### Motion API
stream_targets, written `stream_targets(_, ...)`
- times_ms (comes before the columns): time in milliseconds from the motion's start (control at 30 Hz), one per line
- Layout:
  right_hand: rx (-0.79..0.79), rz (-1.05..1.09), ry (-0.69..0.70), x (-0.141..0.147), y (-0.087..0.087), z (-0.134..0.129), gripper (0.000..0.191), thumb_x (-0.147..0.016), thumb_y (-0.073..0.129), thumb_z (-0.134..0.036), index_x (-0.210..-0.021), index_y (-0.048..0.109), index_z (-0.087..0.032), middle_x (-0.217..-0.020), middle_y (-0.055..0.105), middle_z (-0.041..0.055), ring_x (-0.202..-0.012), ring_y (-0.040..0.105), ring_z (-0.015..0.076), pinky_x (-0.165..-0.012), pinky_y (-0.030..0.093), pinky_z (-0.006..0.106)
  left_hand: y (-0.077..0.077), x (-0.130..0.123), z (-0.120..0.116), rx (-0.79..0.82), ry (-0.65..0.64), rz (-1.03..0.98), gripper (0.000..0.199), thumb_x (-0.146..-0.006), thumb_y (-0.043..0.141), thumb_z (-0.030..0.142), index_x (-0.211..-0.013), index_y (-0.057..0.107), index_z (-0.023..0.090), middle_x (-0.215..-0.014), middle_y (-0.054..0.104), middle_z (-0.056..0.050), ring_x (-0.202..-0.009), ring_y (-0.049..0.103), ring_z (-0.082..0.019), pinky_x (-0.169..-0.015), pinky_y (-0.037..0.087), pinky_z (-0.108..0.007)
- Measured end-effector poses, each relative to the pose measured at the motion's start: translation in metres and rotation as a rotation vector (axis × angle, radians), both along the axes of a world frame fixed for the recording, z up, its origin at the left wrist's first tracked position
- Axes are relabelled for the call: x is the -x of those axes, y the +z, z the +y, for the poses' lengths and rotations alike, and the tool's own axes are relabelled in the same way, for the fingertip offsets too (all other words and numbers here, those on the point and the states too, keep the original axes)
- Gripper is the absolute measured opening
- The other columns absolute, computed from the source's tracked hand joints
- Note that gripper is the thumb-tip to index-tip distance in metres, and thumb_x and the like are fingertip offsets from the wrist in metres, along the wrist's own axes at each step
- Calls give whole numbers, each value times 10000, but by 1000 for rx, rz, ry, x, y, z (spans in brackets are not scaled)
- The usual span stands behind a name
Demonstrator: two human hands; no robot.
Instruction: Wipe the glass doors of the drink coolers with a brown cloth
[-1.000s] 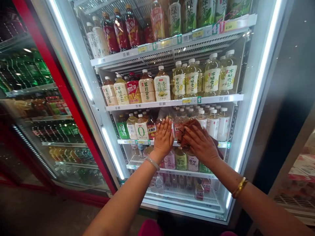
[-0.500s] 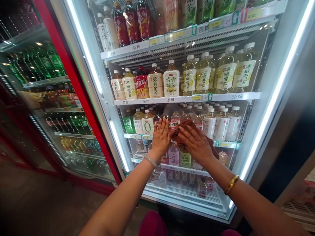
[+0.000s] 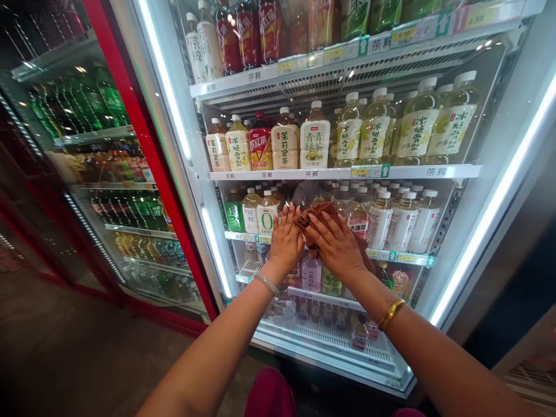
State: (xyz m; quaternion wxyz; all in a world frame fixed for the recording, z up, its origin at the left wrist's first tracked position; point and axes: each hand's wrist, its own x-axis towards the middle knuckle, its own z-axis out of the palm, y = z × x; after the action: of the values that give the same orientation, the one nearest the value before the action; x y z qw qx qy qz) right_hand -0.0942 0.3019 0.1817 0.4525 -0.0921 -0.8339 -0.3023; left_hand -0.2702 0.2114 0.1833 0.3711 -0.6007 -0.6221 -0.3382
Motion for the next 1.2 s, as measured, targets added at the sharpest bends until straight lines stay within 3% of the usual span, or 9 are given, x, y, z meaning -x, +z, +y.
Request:
stream_targets(167,79,74,-14,-20,6,10,609,-983,578,-249,-1581,458,-242,-1681,440,80,-1666,141,273,-1345,175,621,0,-3,-1,-5,-6,-7,756,-1030,437,203,-1711,109,167,-1776,223,-138,-1667,123,-255,-1356,164,-581)
stream_targets(367,184,233,18,18,24,-1,716,-974,537,-223,-1657,329,-285,-1757,286,59,-1674,81,305,-1321,184,698,5,-27,-5,-77,-42,-67,798,-1044,387,198,-1709,-52,146,-1782,181,-166,-1668,120,-249,-1360,156,-574)
stream_targets(533,235,167,40,25,17,-10,747,-1034,487,-277,-1706,163,-311,-1764,270,44,-1676,63,262,-1345,201,626,3,-57,-8,-39,-215,-91,743,-1093,353,337,-1719,-31,220,-1803,93,-107,-1670,31,-243,-1365,153,-549)
stream_targets(633,232,79,85,5,23,-6,760,-1039,496,-313,-1710,144,-261,-1745,320,60,-1673,87,247,-1343,265,564,1,-65,3,-1,-226,-204,753,-1105,337,439,-1719,-31,203,-1802,96,-110,-1664,-13,-229,-1359,193,-523)
stream_targets(733,196,-42,158,-21,39,5,694,-1053,459,-279,-1699,209,-233,-1708,397,60,-1647,219,206,-1331,321,484,3,-67,18,-7,-209,-293,757,-1105,320,458,-1717,-32,184,-1800,83,-131,-1661,-36,-254,-1344,199,-580)
stream_targets(867,68,28,85,-43,55,24,664,-1057,469,-252,-1685,256,-273,-1692,413,65,-1610,327,219,-1360,213,538,10,-74,33,-41,-138,-287,808,-1075,435,493,-1722,34,225,-1802,48,-147,-1653,-94,-336,-1307,136,-714)
stream_targets(967,44,114,-2,-42,56,36,697,-1047,472,-251,-1694,216,-289,-1698,391,72,-1607,333,237,-1367,135,570,17,-80,41,-85,-77,-226,908,-1000,591,565,-1720,113,286,-1807,25,-154,-1644,-126,-408,-1265,89,-797)
stream_targets(1100,-15,181,-4,-34,48,44,725,-1045,447,-239,-1707,151,-249,-1689,397,96,-1603,339,226,-1371,140,541,22,-73,41,-132,-14,-91,997,-885,739,623,-1697,239,331,-1807,84,-155,-1657,-41,-444,-1268,109,-798)
stream_targets(1200,-56,272,-28,-31,43,46,749,-1028,468,-171,-1706,153,-223,-1673,418,99,-1609,315,206,-1375,147,507,21,-53,31,-106,-4,62,947,-890,757,576,-1681,305,312,-1787,205,-151,-1667,63,-414,-1300,138,-743)
